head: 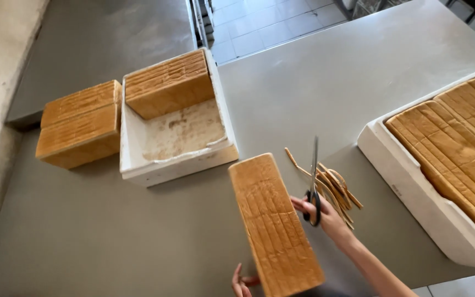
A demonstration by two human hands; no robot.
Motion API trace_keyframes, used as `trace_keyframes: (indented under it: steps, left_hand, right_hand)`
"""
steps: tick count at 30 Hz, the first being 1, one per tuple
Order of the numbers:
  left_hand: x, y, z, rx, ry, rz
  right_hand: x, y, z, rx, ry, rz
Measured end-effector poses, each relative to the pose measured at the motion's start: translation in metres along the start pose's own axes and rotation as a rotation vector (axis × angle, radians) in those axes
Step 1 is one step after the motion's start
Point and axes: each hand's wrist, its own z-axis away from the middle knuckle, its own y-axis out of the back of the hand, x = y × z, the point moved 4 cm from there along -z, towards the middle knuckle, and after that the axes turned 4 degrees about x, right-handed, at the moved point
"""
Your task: Trim the crusts or edges off of loaves of bread using a pair of scissors.
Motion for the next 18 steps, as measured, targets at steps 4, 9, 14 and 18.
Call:
trace_keyframes:
  steps: [4,9,14,18]
  left_hand:
    - [0.085,-0.058,-0.056,-0.15,0.41,-0.038]
    - [0.246,-0.144,-0.11,-0.239,0.441,-0.276]
    - [0.266,-0.178,-0.12,-0.27,0.326,-0.386]
    - [0.26,-0.182,-0.122,-0.26,0.361,-0.44]
  right_hand:
    - [0.033,0.042,0.033,-0.092,-0.183,0.142]
    - [0.029,0.048,0.08,-0.08,-0.192,0.282]
    - [0.032,0.048,0.103,0.12,-0.369,0.33]
    - [0.047,0.048,0.101,0.036,-0.401,0.194]
